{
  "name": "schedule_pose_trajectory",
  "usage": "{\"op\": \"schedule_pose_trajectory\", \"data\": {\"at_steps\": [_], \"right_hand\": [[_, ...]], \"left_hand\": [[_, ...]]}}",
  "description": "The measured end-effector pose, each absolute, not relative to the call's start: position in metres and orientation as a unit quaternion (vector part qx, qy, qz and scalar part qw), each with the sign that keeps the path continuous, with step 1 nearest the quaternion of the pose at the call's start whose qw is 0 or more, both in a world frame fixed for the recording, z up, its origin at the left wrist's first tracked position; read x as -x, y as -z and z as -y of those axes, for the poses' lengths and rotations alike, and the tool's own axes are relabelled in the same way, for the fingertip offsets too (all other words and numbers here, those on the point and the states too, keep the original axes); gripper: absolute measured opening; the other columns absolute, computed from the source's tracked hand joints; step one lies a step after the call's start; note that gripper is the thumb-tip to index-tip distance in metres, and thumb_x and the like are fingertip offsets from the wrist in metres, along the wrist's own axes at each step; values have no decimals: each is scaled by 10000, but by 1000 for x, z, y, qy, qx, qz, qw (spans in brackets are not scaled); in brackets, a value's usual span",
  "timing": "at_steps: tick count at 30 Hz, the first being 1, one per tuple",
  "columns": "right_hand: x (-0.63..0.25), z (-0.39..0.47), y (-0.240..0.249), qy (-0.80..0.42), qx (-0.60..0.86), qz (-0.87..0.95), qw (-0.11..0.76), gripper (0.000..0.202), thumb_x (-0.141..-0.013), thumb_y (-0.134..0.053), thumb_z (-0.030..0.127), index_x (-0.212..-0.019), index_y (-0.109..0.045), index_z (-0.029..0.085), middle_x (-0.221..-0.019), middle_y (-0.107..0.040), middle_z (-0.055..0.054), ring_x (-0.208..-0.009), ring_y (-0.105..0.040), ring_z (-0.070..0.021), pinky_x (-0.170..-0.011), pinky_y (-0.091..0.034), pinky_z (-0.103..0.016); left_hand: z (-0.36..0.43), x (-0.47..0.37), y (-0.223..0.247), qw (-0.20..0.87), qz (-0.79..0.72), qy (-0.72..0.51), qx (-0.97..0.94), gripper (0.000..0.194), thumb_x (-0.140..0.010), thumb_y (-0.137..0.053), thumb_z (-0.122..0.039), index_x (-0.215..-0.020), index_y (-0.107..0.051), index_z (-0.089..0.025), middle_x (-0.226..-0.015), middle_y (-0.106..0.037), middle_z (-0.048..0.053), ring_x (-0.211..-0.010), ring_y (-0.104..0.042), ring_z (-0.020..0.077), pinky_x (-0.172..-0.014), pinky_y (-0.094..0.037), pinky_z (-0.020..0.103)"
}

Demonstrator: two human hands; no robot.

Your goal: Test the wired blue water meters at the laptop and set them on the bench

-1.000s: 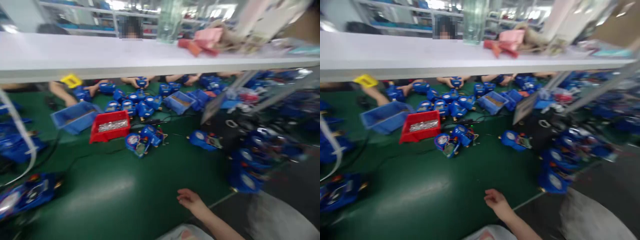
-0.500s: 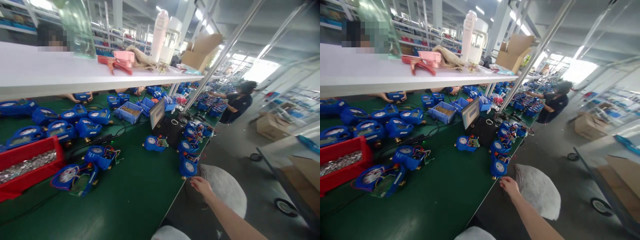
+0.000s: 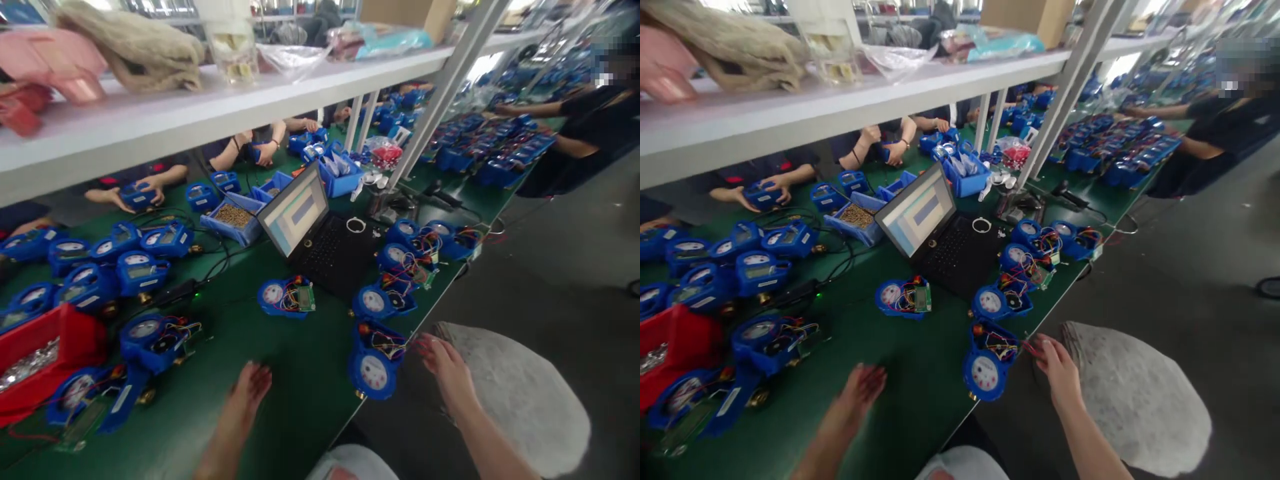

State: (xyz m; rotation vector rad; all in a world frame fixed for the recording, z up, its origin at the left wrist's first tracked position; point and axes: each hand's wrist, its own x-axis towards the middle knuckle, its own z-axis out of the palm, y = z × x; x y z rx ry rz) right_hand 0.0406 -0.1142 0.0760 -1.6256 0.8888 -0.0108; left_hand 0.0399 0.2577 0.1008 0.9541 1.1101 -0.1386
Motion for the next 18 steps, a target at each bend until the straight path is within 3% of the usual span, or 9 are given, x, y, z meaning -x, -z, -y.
{"op": "schedule_pose_trajectory", "data": {"at_steps": [4, 9, 13, 18], "right_hand": [[-54, 117, -85, -30, 724, -336, 601, 636, -649, -574, 691, -1038, -663, 195, -1060, -668, -87, -903, -626, -242, -655, -500, -291], [-64, 115, -83, -60, 753, -271, 597, 598, -621, -634, 700, -943, -725, 205, -964, -700, -72, -960, -597, -292, -768, -484, -344], [-69, 114, -76, -81, 742, -274, 607, 630, -639, -600, 737, -939, -716, 196, -941, -701, -72, -907, -617, -284, -720, -500, -343], [-61, 113, -85, -144, 711, -279, 630, 594, -536, -695, 686, -889, -695, 208, -852, -703, -77, -818, -654, -274, -652, -524, -349]], "left_hand": [[-221, -95, -100, 752, -524, 62, -394, 262, -907, -548, -348, -920, -574, -87, -837, -639, 88, -736, -637, 157, -677, -563, 300], [-204, -131, -98, 758, -522, -13, -390, 176, -927, -505, -314, -852, -550, -161, -718, -608, 10, -644, -618, 102, -677, -555, 216], [-223, -96, -97, 749, -526, -4, -402, 135, -930, -483, -267, -988, -580, -192, -757, -637, 4, -648, -627, 108, -628, -541, 208], [-278, 19, -99, 738, -544, -20, -400, 241, -932, -447, -258, -1115, -599, -215, -889, -687, 33, -754, -658, 139, -650, -531, 227]]}}
